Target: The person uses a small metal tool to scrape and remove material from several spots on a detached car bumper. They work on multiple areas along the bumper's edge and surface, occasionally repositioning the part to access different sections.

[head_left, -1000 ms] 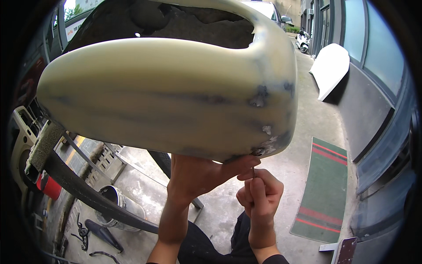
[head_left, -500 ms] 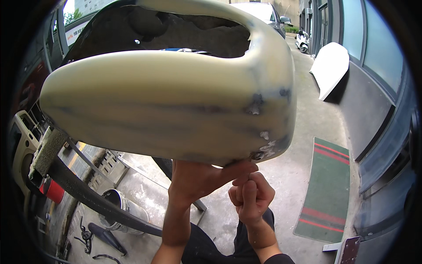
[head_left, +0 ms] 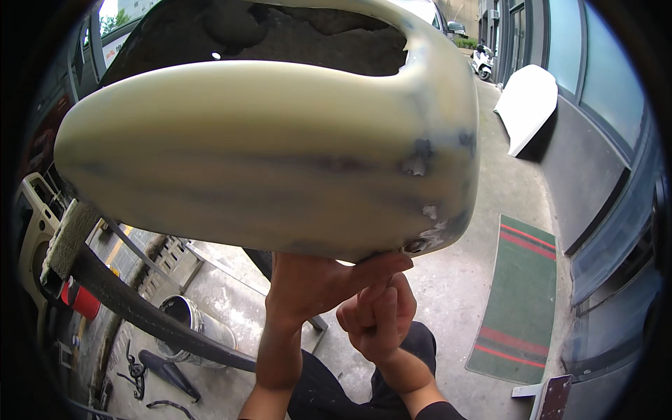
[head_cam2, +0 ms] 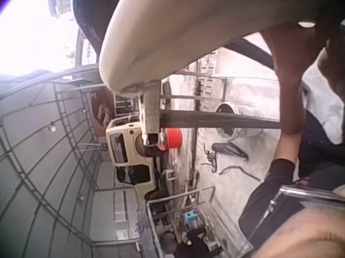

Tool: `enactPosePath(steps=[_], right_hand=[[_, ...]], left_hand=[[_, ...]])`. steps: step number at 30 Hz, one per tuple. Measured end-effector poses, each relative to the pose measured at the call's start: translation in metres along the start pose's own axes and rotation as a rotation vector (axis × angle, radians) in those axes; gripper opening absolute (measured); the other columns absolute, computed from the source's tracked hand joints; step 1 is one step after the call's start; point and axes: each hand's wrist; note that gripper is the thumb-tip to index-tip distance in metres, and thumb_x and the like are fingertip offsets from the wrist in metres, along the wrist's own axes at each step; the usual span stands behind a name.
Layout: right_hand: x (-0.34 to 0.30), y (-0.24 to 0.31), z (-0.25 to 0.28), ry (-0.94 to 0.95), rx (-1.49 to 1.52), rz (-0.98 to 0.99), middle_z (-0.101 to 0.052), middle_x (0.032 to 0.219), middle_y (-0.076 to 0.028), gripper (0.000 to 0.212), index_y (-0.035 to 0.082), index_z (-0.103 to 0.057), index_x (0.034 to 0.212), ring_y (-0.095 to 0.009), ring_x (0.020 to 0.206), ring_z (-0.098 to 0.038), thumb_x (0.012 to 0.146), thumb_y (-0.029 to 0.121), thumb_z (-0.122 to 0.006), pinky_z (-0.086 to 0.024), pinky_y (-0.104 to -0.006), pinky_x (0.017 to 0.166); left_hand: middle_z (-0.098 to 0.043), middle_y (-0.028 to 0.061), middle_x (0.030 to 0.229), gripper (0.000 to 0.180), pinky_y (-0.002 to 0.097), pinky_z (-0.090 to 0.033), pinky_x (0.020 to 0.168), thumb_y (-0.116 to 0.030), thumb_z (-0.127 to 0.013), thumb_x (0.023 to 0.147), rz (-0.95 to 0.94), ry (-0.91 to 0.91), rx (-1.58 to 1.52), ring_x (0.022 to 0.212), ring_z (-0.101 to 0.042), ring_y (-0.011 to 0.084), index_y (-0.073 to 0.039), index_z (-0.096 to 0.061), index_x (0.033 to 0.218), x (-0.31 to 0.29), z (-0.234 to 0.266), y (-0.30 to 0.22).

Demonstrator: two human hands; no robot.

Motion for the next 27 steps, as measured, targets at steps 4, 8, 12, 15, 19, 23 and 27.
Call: enactPosePath(steps=[4, 8, 12, 15, 19, 23, 27], right_hand=[[-0.003, -0.009, -0.004, -0.033, 0.078, 0.01, -0.031, 0.056, 0.002, 0.028, 0.0, -0.042, 0.092, -0.003, 0.042, -0.02, 0.101, 0.026, -0.034, -0.019, -0.0225, 0.039], [0.001, -0.019, -0.007, -0.048, 0.001, 0.119, -0.026, 0.052, 0.004, 0.026, 0.003, -0.041, 0.094, -0.003, 0.039, -0.02, 0.101, 0.027, -0.033, -0.019, -0.022, 0.037], [0.009, -0.029, -0.012, -0.164, -0.341, 0.239, -0.026, 0.049, 0.006, 0.026, 0.006, -0.042, 0.097, -0.002, 0.038, -0.021, 0.1, 0.031, -0.033, -0.019, -0.0211, 0.035], [0.018, -0.029, -0.007, -0.25, -0.605, 0.347, -0.03, 0.051, 0.007, 0.028, 0.005, -0.044, 0.092, -0.001, 0.042, -0.023, 0.099, 0.031, -0.039, -0.017, -0.0198, 0.038], [0.018, -0.016, -0.011, -0.152, -0.386, 0.271, -0.041, 0.052, 0.001, 0.027, -0.003, -0.047, 0.087, -0.002, 0.041, -0.033, 0.099, 0.017, -0.036, -0.024, -0.0203, 0.038], [0.012, -0.009, -0.009, -0.175, -0.388, 0.178, -0.028, 0.047, 0.005, 0.036, 0.004, -0.041, 0.079, -0.003, 0.036, -0.023, 0.099, 0.034, -0.038, -0.019, -0.0217, 0.034], [0.01, -0.012, -0.009, -0.087, -0.325, 0.16, -0.029, 0.048, 0.004, 0.036, 0.005, -0.041, 0.078, -0.004, 0.035, -0.027, 0.1, 0.034, -0.035, -0.023, -0.0217, 0.034]], left_hand=[[-0.068, 0.0048, 0.086, 0.034, 0.033, -0.049, 0.072, -0.023, -0.082, 0.065, 0.079, 0.04, -0.02, 0.078, -0.063, 0.0211, -0.006, -0.069, 0.092, -0.002, 0.005, -0.004], [-0.068, 0.0044, 0.089, 0.035, 0.0335, -0.048, 0.075, -0.02, -0.082, 0.065, 0.034, 0.053, -0.012, 0.081, -0.063, 0.0215, -0.007, -0.069, 0.094, 0.0, 0.005, -0.002], [-0.068, 0.0041, 0.092, 0.035, 0.0337, -0.048, 0.079, -0.02, -0.081, 0.065, 0.037, 0.068, 0.017, 0.084, -0.063, 0.0215, -0.007, -0.069, 0.096, 0.001, 0.006, 0.002], [-0.068, 0.004, 0.089, 0.034, 0.0325, -0.049, 0.074, -0.022, -0.081, 0.066, 0.024, 0.061, -0.049, 0.079, -0.063, 0.0199, -0.007, -0.069, 0.095, 0.004, 0.002, 0.004], [-0.068, 0.0016, 0.074, 0.031, 0.0287, -0.051, 0.056, -0.03, -0.082, 0.066, -0.034, -0.067, -0.06, 0.062, -0.065, 0.0158, -0.008, -0.07, 0.085, 0.004, 0.005, 0.001], [-0.068, 0.0017, 0.075, 0.032, 0.0289, -0.051, 0.057, -0.029, -0.083, 0.065, -0.071, -0.072, -0.048, 0.063, -0.065, 0.0164, -0.009, -0.07, 0.085, 0.003, -0.003, 0.008], [-0.068, 0.0018, 0.077, 0.033, 0.03, -0.051, 0.059, -0.03, -0.083, 0.064, -0.072, -0.057, -0.003, 0.065, -0.065, 0.0174, -0.009, -0.069, 0.086, 0.004, 0.0, 0.002]])
Point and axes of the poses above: each hand's wrist, its own x-axis towards the middle knuckle, its own z-axis out of the back of the hand, y = z × x
